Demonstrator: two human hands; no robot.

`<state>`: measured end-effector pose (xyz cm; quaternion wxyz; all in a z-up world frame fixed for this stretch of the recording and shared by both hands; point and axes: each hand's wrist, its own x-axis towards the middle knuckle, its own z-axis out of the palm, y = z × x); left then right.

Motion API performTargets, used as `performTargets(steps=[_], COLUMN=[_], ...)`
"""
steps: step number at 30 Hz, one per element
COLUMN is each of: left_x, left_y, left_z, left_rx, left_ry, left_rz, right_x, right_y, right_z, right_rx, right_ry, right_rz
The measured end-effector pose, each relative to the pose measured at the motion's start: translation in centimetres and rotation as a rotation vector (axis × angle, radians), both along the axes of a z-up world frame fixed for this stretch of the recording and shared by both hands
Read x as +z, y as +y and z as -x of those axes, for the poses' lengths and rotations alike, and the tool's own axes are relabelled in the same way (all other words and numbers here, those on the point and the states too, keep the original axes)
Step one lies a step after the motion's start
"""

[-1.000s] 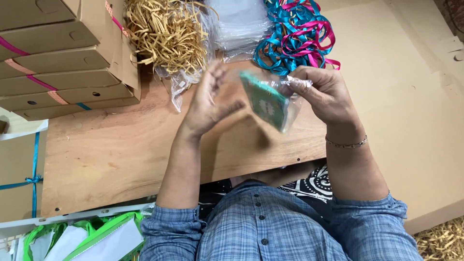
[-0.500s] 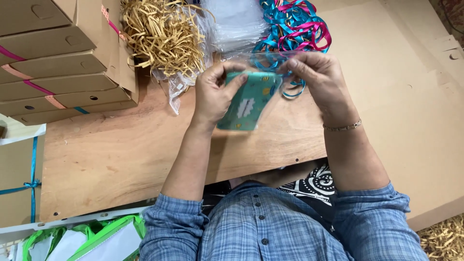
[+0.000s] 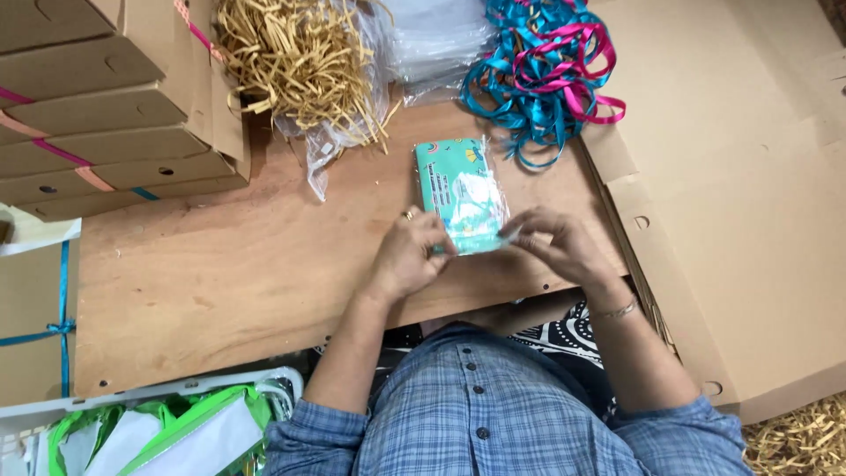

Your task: The person wraps a pouch in plastic film by hand, places the pouch inside a white bag, and затем folds and presses on a turquoise pouch on a wooden table.

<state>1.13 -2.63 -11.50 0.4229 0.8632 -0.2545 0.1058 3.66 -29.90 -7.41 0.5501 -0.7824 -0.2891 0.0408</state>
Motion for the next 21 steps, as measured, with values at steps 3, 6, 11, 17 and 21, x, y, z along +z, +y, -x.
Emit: performTargets(steps=[3,6,11,17,21], left_x=[-2.5,-2.7,-3.3,-3.3,-4.3], left_y=[-1.0,-0.9,-0.7,-1.1,-1.1], left_z=[2.1,2.5,2.8,2.5,2.4], left_rx=[0.006,0.016,0.028,0.102,0.223], left_ry=[0.210,0.221,0.273,0.297,0.333], left_rz=[-0.152,-0.247,-0.202,-0.165,-0.181], right_x=[-1.9,-4.2,-4.3,-6.6,-7.0], right_y=[-0.6,-1.1,-1.2,-0.4,-0.1], right_z=[1.5,1.3,2.1,0.9,0.0], right_rx=[0.026,0.009,-0.045,-0.238,-0.365], right_ry=[0.034,-0.011,0.099,0.247,0.262], right_rz=[0.086,0.166,0.184,0.238,0.416])
